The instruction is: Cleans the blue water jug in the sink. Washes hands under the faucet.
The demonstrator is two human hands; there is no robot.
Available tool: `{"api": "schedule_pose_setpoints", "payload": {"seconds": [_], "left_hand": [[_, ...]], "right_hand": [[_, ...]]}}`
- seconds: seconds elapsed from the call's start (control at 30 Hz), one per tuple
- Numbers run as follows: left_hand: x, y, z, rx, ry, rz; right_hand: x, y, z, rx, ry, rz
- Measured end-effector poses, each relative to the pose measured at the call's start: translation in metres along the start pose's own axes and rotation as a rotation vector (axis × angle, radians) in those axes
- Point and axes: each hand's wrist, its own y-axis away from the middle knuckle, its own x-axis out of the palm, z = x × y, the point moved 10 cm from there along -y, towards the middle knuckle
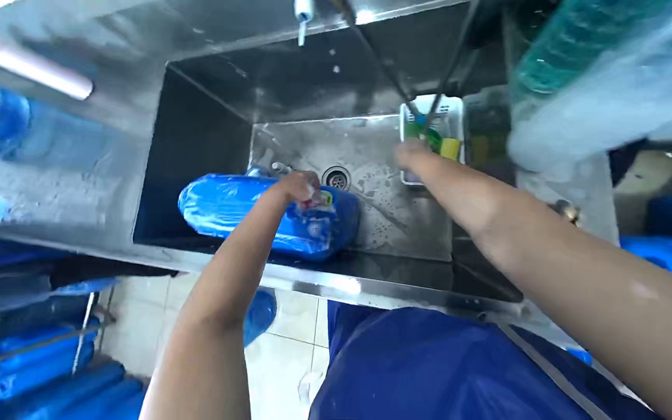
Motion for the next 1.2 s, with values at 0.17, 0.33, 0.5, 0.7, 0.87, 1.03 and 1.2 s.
{"api": "schedule_pose_setpoints", "payload": {"seconds": [0.17, 0.33, 0.5, 0.7, 0.87, 1.03, 1.2], "left_hand": [[0.006, 0.011, -0.005, 0.235, -0.243, -0.14], [0.0, 0.002, 0.011, 0.288, -0.3, -0.095], [-0.001, 0.003, 0.017, 0.501, -0.258, -0.129], [0.003, 0.012, 0.026, 0.65, -0.219, -0.34], [0.001, 0.01, 0.027, 0.67, -0.235, -0.291], [-0.002, 0.015, 0.026, 0.725, -0.203, -0.346], [0.008, 0.0, 0.034, 0.525, -0.22, -0.267]], "right_hand": [[0.062, -0.083, -0.161, 0.295, 0.168, -0.038], [0.052, -0.085, -0.168, 0.227, 0.308, -0.012], [-0.022, -0.065, -0.047, -0.069, -0.027, -0.19], [0.029, 0.092, 0.171, -0.456, -0.197, -0.406], [0.04, 0.125, 0.161, -0.399, -0.03, -0.319], [0.02, 0.11, 0.163, -0.214, -0.184, -0.501], [0.074, 0.124, 0.138, -0.12, -0.013, -0.066]]}}
